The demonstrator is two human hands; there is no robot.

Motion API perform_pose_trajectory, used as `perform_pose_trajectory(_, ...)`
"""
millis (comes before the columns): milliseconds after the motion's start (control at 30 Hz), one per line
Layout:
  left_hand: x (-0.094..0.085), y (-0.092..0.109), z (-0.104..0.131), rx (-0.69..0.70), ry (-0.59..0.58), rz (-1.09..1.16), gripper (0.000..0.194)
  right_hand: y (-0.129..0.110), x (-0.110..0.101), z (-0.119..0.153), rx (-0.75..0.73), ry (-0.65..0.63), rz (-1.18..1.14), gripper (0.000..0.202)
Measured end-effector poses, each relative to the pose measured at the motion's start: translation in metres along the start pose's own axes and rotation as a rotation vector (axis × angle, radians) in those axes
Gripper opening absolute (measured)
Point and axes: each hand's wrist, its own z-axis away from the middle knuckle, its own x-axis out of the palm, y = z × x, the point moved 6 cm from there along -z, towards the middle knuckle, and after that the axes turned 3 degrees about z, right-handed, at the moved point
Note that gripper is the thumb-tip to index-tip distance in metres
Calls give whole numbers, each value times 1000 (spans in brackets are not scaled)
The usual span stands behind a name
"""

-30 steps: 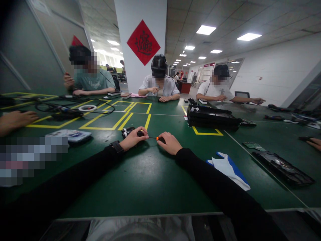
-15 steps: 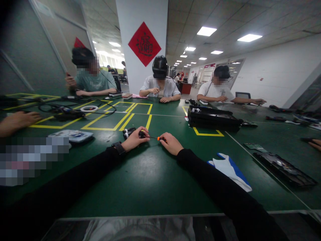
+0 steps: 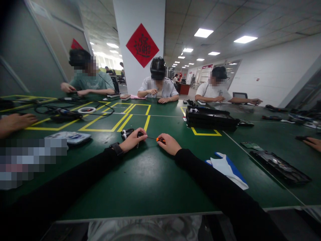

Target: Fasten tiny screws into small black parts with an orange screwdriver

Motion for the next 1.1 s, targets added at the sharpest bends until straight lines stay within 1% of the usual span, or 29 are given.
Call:
perform_pose_trajectory(267,3,2,0,5,-35,3,29,-3,-2,-1,17,10,103,17)
perform_pose_trajectory(433,1,0,0,-11,-13,10,31,-4,-3,-1,-7,-7,93,14)
perform_pose_trajectory(567,1,0,0,-20,-15,27,30,-3,-4,0,-15,16,65,11)
perform_pose_trajectory(700,2,1,0,-18,-18,35,29,-2,-4,1,2,34,46,13)
perform_pose_trajectory(833,2,1,0,-9,-23,38,28,-4,-4,1,14,14,44,18)
perform_pose_trajectory(1100,1,4,0,28,-2,-5,27,-3,-3,1,37,-4,93,20)
